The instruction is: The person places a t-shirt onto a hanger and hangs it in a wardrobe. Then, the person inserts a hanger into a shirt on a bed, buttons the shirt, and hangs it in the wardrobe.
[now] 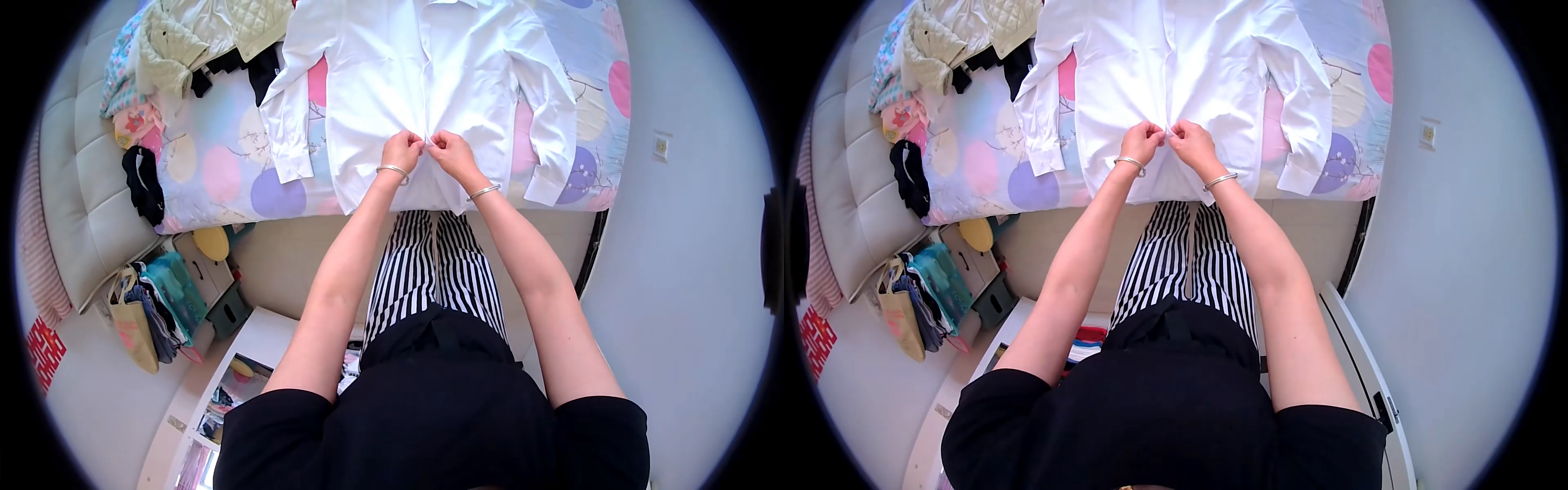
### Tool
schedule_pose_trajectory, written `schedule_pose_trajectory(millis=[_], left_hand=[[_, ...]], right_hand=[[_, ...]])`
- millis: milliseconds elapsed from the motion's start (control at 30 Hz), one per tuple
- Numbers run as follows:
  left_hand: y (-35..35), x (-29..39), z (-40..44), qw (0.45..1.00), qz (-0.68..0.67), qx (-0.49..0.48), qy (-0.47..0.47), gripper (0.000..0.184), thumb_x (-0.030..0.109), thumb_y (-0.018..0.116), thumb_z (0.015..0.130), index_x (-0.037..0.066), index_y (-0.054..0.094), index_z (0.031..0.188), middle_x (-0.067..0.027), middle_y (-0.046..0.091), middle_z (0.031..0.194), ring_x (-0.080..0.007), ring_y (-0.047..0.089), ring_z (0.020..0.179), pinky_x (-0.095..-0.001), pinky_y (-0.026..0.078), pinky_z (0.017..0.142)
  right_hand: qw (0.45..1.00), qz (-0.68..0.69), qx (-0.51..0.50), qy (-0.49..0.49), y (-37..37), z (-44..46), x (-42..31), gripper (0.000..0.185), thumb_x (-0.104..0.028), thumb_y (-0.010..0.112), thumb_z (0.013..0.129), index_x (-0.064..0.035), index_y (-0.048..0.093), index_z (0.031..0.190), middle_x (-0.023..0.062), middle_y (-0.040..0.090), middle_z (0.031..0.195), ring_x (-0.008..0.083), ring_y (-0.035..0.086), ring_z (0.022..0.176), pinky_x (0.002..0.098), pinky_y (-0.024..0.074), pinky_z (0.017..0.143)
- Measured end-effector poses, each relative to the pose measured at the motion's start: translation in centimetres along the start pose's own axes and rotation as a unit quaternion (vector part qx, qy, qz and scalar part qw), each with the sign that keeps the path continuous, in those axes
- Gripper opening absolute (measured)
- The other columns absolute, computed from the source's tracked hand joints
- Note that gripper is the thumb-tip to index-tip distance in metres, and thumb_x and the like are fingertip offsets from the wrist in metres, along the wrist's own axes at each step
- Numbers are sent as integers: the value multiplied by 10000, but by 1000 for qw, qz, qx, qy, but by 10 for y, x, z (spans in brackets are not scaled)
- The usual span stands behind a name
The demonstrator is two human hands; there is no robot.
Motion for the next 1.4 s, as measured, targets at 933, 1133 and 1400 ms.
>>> schedule_pose_trajectory(millis=[933,1133,1400], left_hand=[[3,7,15,998,-44,-24,-46,216,150,649,772,-40,643,874,-82,655,747,-114,611,621,-233,493,585],[6,2,13,985,-163,-21,-48,193,164,645,808,-27,639,841,-70,645,746,-102,593,611,-228,521,592],[13,-1,3,949,-302,7,-92,132,126,636,812,-5,623,805,-41,608,717,-106,582,630,-241,523,581]], right_hand=[[986,140,56,75,16,10,11,165,-174,623,764,-36,650,850,75,662,747,149,616,674,272,482,630],[990,79,100,59,12,-2,-5,156,-141,637,788,-17,627,881,65,659,734,108,608,645,242,478,599],[988,122,87,36,12,-3,8,175,-161,661,781,-10,629,864,65,661,747,111,611,676,238,483,615]])
Point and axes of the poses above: each hand's wrist, its own z-axis towards the middle knuckle, its own y-axis out of the palm, x = y × z, the point moved 1 cm from there along z, towards the middle knuckle
